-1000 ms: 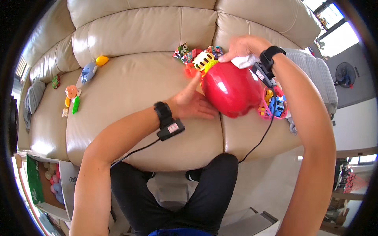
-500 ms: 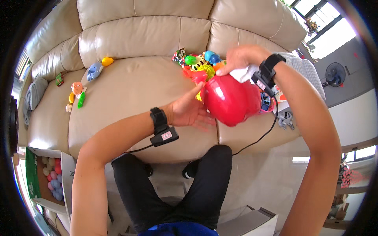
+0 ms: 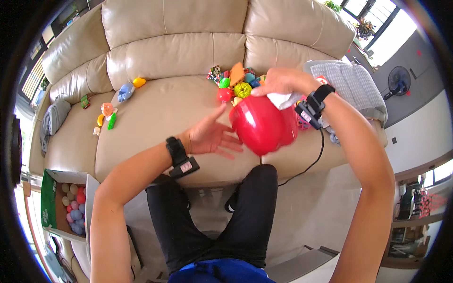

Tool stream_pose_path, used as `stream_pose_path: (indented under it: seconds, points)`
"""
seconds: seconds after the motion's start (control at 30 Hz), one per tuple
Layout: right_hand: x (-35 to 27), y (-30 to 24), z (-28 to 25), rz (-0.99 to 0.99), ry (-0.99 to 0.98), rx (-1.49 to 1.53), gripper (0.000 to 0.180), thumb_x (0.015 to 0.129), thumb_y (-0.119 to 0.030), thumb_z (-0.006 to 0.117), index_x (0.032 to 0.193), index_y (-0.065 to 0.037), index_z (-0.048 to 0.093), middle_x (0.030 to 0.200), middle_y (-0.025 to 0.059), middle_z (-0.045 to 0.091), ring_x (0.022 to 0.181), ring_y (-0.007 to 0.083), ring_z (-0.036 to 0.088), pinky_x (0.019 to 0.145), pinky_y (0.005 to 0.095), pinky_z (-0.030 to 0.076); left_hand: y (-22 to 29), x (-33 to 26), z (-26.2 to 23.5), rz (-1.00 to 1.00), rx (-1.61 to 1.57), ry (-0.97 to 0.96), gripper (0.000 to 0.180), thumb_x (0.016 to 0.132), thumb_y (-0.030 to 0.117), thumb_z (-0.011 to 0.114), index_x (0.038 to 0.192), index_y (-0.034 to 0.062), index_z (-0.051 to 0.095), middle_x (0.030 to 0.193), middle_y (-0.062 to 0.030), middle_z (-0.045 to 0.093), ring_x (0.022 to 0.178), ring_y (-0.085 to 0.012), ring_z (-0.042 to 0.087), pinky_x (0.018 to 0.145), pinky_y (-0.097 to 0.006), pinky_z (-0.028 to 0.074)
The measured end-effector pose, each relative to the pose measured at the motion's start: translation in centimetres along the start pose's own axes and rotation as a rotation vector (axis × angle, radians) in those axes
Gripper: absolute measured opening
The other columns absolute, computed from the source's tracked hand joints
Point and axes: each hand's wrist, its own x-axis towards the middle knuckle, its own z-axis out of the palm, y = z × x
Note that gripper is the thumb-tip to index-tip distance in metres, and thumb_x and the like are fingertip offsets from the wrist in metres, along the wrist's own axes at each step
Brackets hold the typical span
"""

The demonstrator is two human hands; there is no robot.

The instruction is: Wipe plastic balls with a tissue and place them in a box or bowl.

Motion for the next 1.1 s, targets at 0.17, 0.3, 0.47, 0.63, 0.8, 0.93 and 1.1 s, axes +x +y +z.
stream_pose_path:
  seconds: [0.17, 0.3, 0.47, 0.63, 0.8, 0.93, 1.1]
  points:
    - [-2.3, -1.3, 2.5, -0.059, -0.064, -0.006, 0.072, 0.088, -0.066, 0.069, 0.062, 0.001, 0.061, 0.053, 0.0077, 0.046, 0.052, 0.0199, 0.044, 0.051, 0.0412, 0.036, -3.0, -0.9, 0.4, -0.086, 0.026, 0.010, 0.121, 0.086, 0.089, 0.042, 0.157, -0.0073, 0.024, 0.152, -0.0275, 0.045, 0.134, -0.0402, 0.053, 0.106, -0.058, 0.047]
    - [-5.9, -5.3, 5.2, -0.235, 0.272, 0.018, 0.066, 0.083, -0.066, 0.072, 0.067, -0.002, 0.063, 0.061, 0.0174, 0.059, 0.058, 0.0331, 0.061, 0.057, 0.0460, 0.044, -2.9, -4.8, -0.1, -0.021, -0.054, 0.187, 0.108, 0.088, 0.087, 0.042, 0.152, 0.0007, 0.036, 0.151, -0.0267, 0.045, 0.135, -0.0422, 0.051, 0.105, -0.057, 0.048]
    - [-10.5, -10.6, 9.5, -0.421, 0.316, 0.036, 0.038, 0.089, -0.041, 0.076, 0.100, -0.006, 0.066, 0.081, 0.0193, 0.068, 0.074, 0.0383, 0.067, 0.062, 0.0437, 0.050, -5.1, -9.5, -1.6, 0.039, -0.049, 0.400, 0.059, 0.103, 0.038, 0.055, 0.144, -0.0018, 0.044, 0.130, -0.0216, 0.060, 0.113, -0.0395, 0.067, 0.099, -0.052, 0.056]
    - [-10.8, -10.4, 15.3, -0.462, 0.514, 0.676, 0.036, 0.089, -0.018, 0.078, 0.120, -0.003, 0.069, 0.107, 0.0148, 0.074, 0.081, 0.0253, 0.072, 0.074, 0.0334, 0.054, -6.1, -14.7, -2.3, 0.277, -0.010, 0.736, 0.041, 0.086, -0.001, 0.053, 0.126, -0.0049, 0.057, 0.112, -0.0173, 0.069, 0.100, -0.0347, 0.072, 0.093, -0.047, 0.062]
    - [-9.8, -7.9, 19.6, -0.268, 0.370, 0.895, 0.021, 0.091, -0.016, 0.074, 0.100, 0.003, 0.074, 0.085, 0.0073, 0.074, 0.079, 0.0119, 0.067, 0.073, 0.0284, 0.052, -3.9, -21.2, -4.9, 0.421, -0.085, 0.944, 0.031, 0.082, -0.003, 0.052, 0.111, -0.0050, 0.062, 0.108, -0.0171, 0.070, 0.097, -0.0321, 0.072, 0.095, -0.050, 0.061]
    - [-10.4, -6.1, 22.3, -0.169, 0.286, 0.966, 0.024, 0.090, -0.016, 0.073, 0.102, 0.005, 0.073, 0.082, 0.0062, 0.073, 0.078, 0.0114, 0.066, 0.072, 0.0284, 0.052, 0.5, -30.8, -10.0, 0.652, -0.080, 1.093, 0.021, 0.084, -0.002, 0.054, 0.100, -0.0079, 0.065, 0.100, -0.0155, 0.071, 0.088, -0.0292, 0.072, 0.088, -0.044, 0.063]
    - [-10.0, -8.2, 21.2, -0.253, 0.384, 0.809, 0.041, 0.088, -0.010, 0.072, 0.127, 0.000, 0.066, 0.089, 0.0121, 0.074, 0.077, 0.0165, 0.068, 0.073, 0.0326, 0.053, 3.5, -35.2, -11.7, 0.759, -0.101, 1.292, 0.030, 0.083, 0.001, 0.055, 0.109, -0.0092, 0.064, 0.102, -0.0170, 0.072, 0.095, -0.0291, 0.071, 0.094, -0.045, 0.061]
